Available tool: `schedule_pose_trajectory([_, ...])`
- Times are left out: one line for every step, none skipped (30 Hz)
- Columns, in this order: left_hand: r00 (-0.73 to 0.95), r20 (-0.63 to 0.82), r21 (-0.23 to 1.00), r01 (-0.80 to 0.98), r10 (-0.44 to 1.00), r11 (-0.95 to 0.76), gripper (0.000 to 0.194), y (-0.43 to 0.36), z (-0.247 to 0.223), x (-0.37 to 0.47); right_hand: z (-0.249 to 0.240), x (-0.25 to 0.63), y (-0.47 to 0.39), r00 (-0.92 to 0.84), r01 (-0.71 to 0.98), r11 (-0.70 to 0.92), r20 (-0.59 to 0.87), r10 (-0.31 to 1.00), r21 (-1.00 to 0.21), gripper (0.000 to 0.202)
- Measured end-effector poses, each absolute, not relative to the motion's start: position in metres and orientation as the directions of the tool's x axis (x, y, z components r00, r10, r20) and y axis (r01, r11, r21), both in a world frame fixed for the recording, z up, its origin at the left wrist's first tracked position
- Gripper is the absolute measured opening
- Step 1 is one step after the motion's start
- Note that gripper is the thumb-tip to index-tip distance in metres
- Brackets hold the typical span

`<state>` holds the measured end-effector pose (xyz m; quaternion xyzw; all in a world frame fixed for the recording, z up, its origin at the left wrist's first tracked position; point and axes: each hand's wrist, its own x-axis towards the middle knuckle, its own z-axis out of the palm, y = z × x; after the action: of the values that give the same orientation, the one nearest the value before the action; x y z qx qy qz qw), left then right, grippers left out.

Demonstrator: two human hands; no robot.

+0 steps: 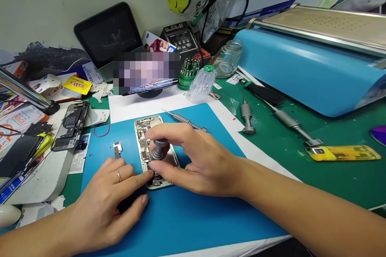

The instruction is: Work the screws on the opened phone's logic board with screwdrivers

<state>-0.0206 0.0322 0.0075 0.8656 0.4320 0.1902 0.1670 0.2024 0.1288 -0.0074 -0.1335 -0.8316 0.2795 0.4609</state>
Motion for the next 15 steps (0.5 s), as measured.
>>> schedule_pose_trajectory([0.554,0.185,0.456,0.683,0.812,-0.57,0.029,0.0319,0.0075,-0.0207,-0.0071,0.2025,0.1286,-0.54,-0.032,0.812,0.694,0.477,-0.583,0.054])
schedule_pose_trajectory([0.552,0.186,0.458,0.683,0.813,-0.569,0.029,0.0316,0.0076,-0.0209,-0.0069,0.2025,0.1285,-0.541,-0.029,0.814,0.694,0.475,-0.58,0.054])
schedule_pose_trajectory([0.552,0.185,0.46,0.683,0.813,-0.568,0.029,0.0313,0.0077,-0.0211,-0.0069,0.2026,0.1286,-0.543,-0.028,0.816,0.694,0.473,-0.578,0.054])
schedule_pose_trajectory([0.551,0.183,0.461,0.684,0.814,-0.566,0.029,0.0311,0.0078,-0.0212,-0.0069,0.2026,0.1287,-0.544,-0.03,0.817,0.695,0.471,-0.576,0.053])
schedule_pose_trajectory([0.552,0.18,0.462,0.683,0.814,-0.566,0.03,0.0309,0.008,-0.0214,-0.007,0.2026,0.129,-0.546,-0.031,0.818,0.695,0.467,-0.574,0.053])
schedule_pose_trajectory([0.552,0.178,0.463,0.683,0.814,-0.565,0.03,0.0308,0.0082,-0.0215,-0.0072,0.2027,0.1293,-0.547,-0.031,0.82,0.696,0.465,-0.572,0.053])
schedule_pose_trajectory([0.553,0.175,0.463,0.684,0.815,-0.564,0.03,0.0307,0.0083,-0.0217,-0.0074,0.2028,0.1297,-0.547,-0.031,0.822,0.698,0.462,-0.569,0.053])
schedule_pose_trajectory([0.553,0.173,0.464,0.684,0.815,-0.563,0.03,0.0307,0.0085,-0.0218,-0.0076,0.203,0.13,-0.546,-0.033,0.823,0.7,0.461,-0.567,0.053])
schedule_pose_trajectory([0.554,0.171,0.464,0.684,0.815,-0.563,0.031,0.0307,0.0086,-0.0219,-0.0078,0.2033,0.1302,-0.543,-0.034,0.823,0.702,0.461,-0.567,0.053])
schedule_pose_trajectory([0.555,0.171,0.465,0.683,0.814,-0.563,0.031,0.0307,0.0087,-0.022,-0.0081,0.2036,0.1303,-0.542,-0.037,0.822,0.702,0.462,-0.569,0.053])
schedule_pose_trajectory([0.555,0.171,0.466,0.682,0.814,-0.564,0.031,0.0307,0.0087,-0.022,-0.0083,0.2038,0.1303,-0.539,-0.043,0.819,0.703,0.463,-0.572,0.054])
schedule_pose_trajectory([0.556,0.172,0.467,0.681,0.813,-0.564,0.031,0.0308,0.0088,-0.022,-0.0086,0.2041,0.1303,-0.537,-0.052,0.816,0.705,0.463,-0.575,0.054])
schedule_pose_trajectory([0.555,0.173,0.47,0.679,0.813,-0.564,0.031,0.0309,0.0088,-0.0221,-0.0089,0.2042,0.1301,-0.534,-0.064,0.811,0.707,0.464,-0.581,0.055])
schedule_pose_trajectory([0.554,0.176,0.474,0.677,0.814,-0.563,0.032,0.031,0.0088,-0.0221,-0.0092,0.2042,0.1299,-0.529,-0.076,0.805,0.708,0.468,-0.588,0.057])
schedule_pose_trajectory([0.551,0.179,0.479,0.675,0.815,-0.562,0.032,0.0311,0.0089,-0.0221,-0.0094,0.2042,0.1296,-0.519,-0.089,0.798,0.712,0.473,-0.596,0.059])
